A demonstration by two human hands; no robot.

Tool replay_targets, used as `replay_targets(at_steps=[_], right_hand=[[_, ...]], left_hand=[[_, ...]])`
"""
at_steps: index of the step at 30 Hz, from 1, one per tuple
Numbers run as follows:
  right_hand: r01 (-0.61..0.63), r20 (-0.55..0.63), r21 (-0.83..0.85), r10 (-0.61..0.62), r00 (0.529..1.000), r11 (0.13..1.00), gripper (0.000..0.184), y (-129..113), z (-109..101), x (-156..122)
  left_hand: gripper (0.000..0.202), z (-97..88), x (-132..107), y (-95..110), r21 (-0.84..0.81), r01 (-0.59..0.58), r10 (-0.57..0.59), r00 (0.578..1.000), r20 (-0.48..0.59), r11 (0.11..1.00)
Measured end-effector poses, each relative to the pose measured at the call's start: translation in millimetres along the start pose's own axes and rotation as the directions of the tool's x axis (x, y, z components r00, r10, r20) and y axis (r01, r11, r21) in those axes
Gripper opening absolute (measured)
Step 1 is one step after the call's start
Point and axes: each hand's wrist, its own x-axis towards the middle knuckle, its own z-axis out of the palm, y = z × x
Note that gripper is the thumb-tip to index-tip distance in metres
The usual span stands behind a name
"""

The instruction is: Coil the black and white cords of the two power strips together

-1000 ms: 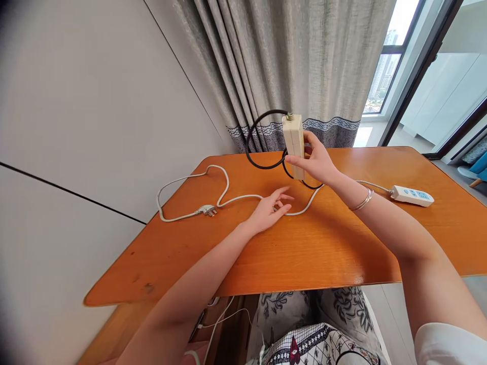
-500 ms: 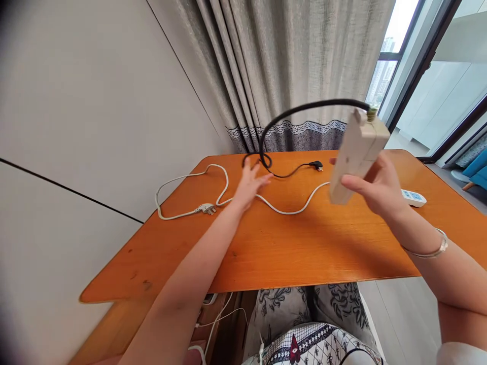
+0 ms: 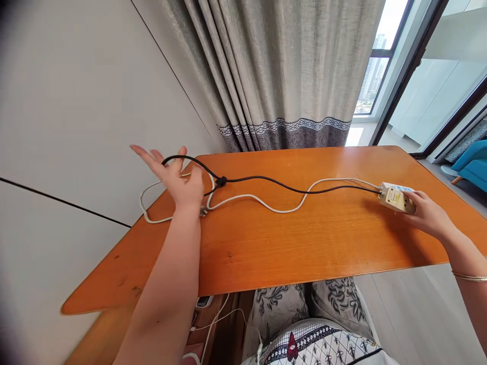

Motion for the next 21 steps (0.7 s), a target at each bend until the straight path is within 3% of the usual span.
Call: replay_targets(at_steps=[2, 6, 8, 11, 17, 21], right_hand=[[-0.039, 0.072, -0.09, 0.045, 0.996, 0.995, 0.062, 9, 3, 3], [-0.014, 0.189, -0.256, 0.064, 0.98, 0.966, 0.065, 14, 5, 10], [0.002, 0.201, -0.307, 0.063, 0.978, 0.952, 0.063, 15, 4, 15], [0.037, 0.197, -0.346, 0.034, 0.98, 0.937, 0.062, 22, 1, 24], [0.074, 0.169, -0.4, -0.006, 0.986, 0.914, 0.061, 30, 0, 32], [0.039, 0.141, -0.365, 0.014, 0.99, 0.93, 0.066, 23, 3, 33]], left_hand=[[0.02, -3.1, -1, -2, 0.033, -0.053, 0.054, 0.998, -0.031, 0.998], [0.015, 0.8, -4, -11, 0.085, -0.052, 0.041, 0.992, 0.121, 0.995], [0.008, 3.0, -5, -15, 0.105, -0.016, 0.002, 0.992, 0.129, 0.994], [0.006, 3.0, -5, -18, 0.076, 0.048, -0.052, 0.997, 0.059, 0.996], [0.022, -2.3, -2, -27, 0.016, 0.119, -0.116, 0.985, -0.125, 0.993], [0.028, -4.2, -1, -31, 0.126, 0.124, -0.112, 0.989, -0.101, 0.984]])
